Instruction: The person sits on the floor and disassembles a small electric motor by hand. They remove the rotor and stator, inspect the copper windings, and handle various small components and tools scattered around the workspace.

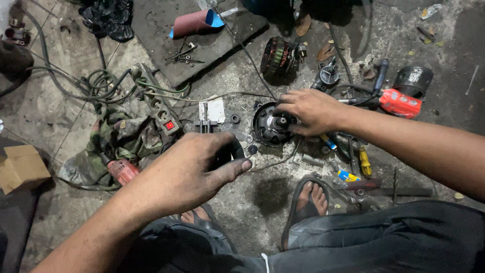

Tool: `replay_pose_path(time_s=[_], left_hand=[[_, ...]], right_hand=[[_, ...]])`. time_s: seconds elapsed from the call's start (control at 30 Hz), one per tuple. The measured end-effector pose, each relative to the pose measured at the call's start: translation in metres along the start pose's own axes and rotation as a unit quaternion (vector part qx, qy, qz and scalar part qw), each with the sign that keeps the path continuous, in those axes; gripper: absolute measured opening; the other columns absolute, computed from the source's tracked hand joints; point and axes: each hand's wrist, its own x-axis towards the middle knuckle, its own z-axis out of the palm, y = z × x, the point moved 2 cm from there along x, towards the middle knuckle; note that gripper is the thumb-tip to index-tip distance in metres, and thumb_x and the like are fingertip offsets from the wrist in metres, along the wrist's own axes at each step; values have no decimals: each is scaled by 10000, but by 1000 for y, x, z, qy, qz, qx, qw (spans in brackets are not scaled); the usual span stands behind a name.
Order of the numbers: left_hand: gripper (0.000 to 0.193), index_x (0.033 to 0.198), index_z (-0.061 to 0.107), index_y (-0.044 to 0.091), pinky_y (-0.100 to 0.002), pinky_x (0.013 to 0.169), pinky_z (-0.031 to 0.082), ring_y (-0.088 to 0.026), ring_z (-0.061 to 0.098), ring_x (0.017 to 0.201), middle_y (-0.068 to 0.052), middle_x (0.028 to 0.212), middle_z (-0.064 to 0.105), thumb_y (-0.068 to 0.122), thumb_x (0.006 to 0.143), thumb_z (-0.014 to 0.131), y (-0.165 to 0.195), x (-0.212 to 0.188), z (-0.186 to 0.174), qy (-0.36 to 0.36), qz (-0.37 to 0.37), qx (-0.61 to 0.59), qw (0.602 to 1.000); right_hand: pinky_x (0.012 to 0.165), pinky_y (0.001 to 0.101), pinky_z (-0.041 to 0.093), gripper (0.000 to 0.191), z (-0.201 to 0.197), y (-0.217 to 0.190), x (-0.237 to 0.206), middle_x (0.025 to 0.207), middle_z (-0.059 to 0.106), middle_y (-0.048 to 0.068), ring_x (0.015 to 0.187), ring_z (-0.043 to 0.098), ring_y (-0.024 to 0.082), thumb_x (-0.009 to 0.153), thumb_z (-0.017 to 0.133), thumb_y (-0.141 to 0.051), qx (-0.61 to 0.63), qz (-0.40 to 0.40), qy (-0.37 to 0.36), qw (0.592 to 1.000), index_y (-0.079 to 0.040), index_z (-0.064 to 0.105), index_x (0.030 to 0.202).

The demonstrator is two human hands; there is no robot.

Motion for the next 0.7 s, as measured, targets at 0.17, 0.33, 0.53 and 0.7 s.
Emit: replay_pose_path(time_s=[0.17, 0.33, 0.53, 0.7], left_hand=[[400, 992, 676, 41, -426, 548, 511, -261, 646, 534, -156, 626, 675, 425, 885, 710, 0, -1, 0, -5, -19, 4, 1000], [371, 996, 671, 39, -422, 559, 521, -254, 664, 547, -150, 640, 682, 387, 865, 682, 0, -1, 0, -2, -7, 7, 1000], [361, 992, 680, 43, -417, 549, 520, -242, 665, 544, -141, 641, 689, 381, 867, 681, 1, 0, -1, -5, -7, 3, 1000], [376, 1007, 686, 57, -415, 545, 507, -242, 643, 539, -134, 640, 688, 417, 900, 697, 6, -1, -2, -24, -43, 10, 999]], right_hand=[[967, 442, 498, 649, 0, 0, 0, 1143, 620, 130, 1131, 600, 307, 724, 822, -270, 2, 1, -1, 1000, -71, 593, 1298], [964, 443, 498, 646, -1, -1, -1, 1142, 624, 127, 1125, 602, 307, 715, 828, -278, 6, 1, 6, 1000, -64, 602, 1282], [958, 441, 501, 650, 0, 0, 1, 1133, 625, 127, 1114, 606, 298, 724, 826, -290, -1, -2, -1, 1000, -62, 604, 1291], [953, 445, 512, 632, 4, 2, 2, 1122, 633, 125, 1100, 615, 292, 726, 832, -301, 7, 5, 1, 1000, -54, 616, 1267]])
